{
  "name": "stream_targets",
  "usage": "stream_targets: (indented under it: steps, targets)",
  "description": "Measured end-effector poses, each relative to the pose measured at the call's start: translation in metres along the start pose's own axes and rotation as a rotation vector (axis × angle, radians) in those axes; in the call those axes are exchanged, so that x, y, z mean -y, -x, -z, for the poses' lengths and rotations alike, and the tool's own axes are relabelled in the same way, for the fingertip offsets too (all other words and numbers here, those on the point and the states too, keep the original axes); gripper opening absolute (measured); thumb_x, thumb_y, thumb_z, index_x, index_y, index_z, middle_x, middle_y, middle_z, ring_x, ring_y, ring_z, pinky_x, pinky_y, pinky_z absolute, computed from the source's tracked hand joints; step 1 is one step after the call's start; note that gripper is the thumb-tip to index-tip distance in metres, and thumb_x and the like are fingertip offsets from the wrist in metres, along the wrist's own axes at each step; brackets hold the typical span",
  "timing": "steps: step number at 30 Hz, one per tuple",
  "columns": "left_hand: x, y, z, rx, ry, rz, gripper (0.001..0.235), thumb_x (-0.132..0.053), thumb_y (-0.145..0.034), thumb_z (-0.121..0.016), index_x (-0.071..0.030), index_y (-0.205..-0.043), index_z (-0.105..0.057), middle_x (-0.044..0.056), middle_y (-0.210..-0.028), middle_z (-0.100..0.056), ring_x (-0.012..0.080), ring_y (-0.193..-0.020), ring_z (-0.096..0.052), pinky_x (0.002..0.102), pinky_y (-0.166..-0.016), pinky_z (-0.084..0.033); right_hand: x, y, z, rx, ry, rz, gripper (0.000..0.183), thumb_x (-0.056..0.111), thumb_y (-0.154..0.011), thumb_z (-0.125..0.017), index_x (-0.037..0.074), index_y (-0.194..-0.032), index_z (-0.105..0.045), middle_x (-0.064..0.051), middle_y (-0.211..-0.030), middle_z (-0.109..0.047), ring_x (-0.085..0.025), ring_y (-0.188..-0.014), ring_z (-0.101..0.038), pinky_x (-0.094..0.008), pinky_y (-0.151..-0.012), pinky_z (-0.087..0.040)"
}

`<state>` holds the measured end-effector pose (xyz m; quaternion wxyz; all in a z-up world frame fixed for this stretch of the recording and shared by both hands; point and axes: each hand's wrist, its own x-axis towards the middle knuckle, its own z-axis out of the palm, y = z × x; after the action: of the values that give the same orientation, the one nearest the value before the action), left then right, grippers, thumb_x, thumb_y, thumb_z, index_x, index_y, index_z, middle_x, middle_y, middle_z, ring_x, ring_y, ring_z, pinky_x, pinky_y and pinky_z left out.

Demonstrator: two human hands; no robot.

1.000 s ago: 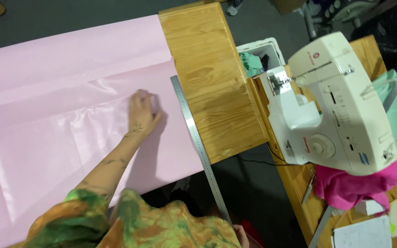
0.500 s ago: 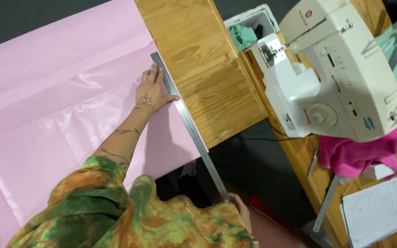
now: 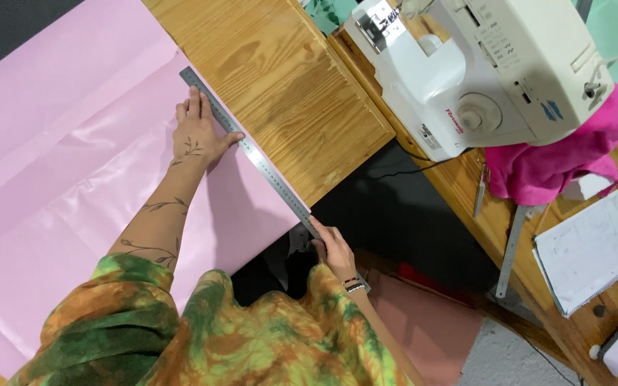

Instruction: Measuring, marking, and cutting pink fabric on a wooden table in a sewing factory.

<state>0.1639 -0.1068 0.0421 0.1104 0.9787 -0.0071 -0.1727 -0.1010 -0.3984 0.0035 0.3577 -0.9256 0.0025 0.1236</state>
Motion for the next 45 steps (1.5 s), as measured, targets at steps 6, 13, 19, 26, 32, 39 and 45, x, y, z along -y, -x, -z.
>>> stream_targets:
  steps: [6,13,19,26,32,39,45]
  targets:
    - [0.002,-0.001,-0.014,-0.091,0.045,0.000,0.109,-0.068,-0.086,-0.069,0.002,-0.160,-0.029,0.014,-0.167,-0.020,0.0323,-0.147,-0.027,0.037,-0.124,-0.033,-0.003,-0.001,-0.004,-0.083,-0.040,0.049,0.053,0.028,-0.103,-0.062,0.035,-0.153,-0.048,-0.007,-0.126,-0.065,-0.034,-0.124,-0.060,-0.051,-0.096,-0.055]
    - [0.004,-0.002,-0.006,-0.047,0.047,0.007,0.105,-0.065,-0.090,-0.068,0.002,-0.160,-0.027,0.014,-0.166,-0.020,0.0302,-0.145,-0.029,0.035,-0.121,-0.037,-0.024,-0.005,-0.026,-0.124,-0.143,0.045,0.057,0.029,-0.096,-0.073,0.030,-0.149,-0.053,-0.009,-0.131,-0.068,-0.030,-0.127,-0.060,-0.048,-0.097,-0.055]
    - [0.003,-0.001,-0.010,-0.091,0.044,-0.001,0.102,-0.060,-0.089,-0.072,0.002,-0.159,-0.031,0.014,-0.166,-0.023,0.0315,-0.142,-0.032,0.035,-0.120,-0.040,-0.008,-0.006,-0.013,-0.076,-0.237,-0.102,0.053,0.030,-0.094,-0.076,0.029,-0.143,-0.057,-0.016,-0.120,-0.072,-0.036,-0.123,-0.063,-0.053,-0.102,-0.053]
    - [0.004,-0.004,-0.005,-0.044,0.042,0.001,0.105,-0.062,-0.088,-0.072,0.001,-0.160,-0.028,0.012,-0.166,-0.020,0.0302,-0.142,-0.030,0.037,-0.117,-0.043,-0.022,-0.018,-0.023,-0.052,-0.412,-0.321,0.046,0.030,-0.100,-0.069,0.022,-0.143,-0.057,-0.013,-0.113,-0.076,-0.032,-0.111,-0.070,-0.050,-0.100,-0.053]
    - [0.009,-0.007,-0.010,-0.067,0.065,-0.014,0.112,-0.061,-0.081,-0.079,0.002,-0.159,-0.030,0.013,-0.167,-0.021,0.0331,-0.141,-0.032,0.041,-0.116,-0.045,-0.025,-0.033,-0.030,-0.017,-0.536,-0.402,0.038,0.021,-0.099,-0.070,0.012,-0.136,-0.067,-0.019,-0.117,-0.075,-0.023,-0.092,-0.076,-0.043,-0.082,-0.061]
    - [0.001,0.002,0.012,0.065,0.022,-0.050,0.155,-0.085,-0.052,-0.079,0.004,-0.161,-0.017,0.018,-0.168,-0.013,0.0346,-0.146,-0.025,0.040,-0.125,-0.029,-0.037,-0.045,-0.034,-0.003,-0.669,-0.458,0.038,0.012,-0.094,-0.075,0.007,-0.132,-0.070,-0.023,-0.123,-0.071,-0.028,-0.109,-0.070,-0.040,-0.085,-0.060]
    - [-0.011,0.019,0.026,0.094,-0.079,-0.057,0.166,-0.091,-0.043,-0.076,0.007,-0.161,-0.011,0.025,-0.167,-0.008,0.0391,-0.150,-0.022,0.047,-0.126,-0.029,-0.068,-0.053,-0.056,-0.012,-0.785,-0.462,0.040,0.006,-0.089,-0.079,0.004,-0.128,-0.071,-0.020,-0.119,-0.073,-0.020,-0.105,-0.067,-0.036,-0.086,-0.059]
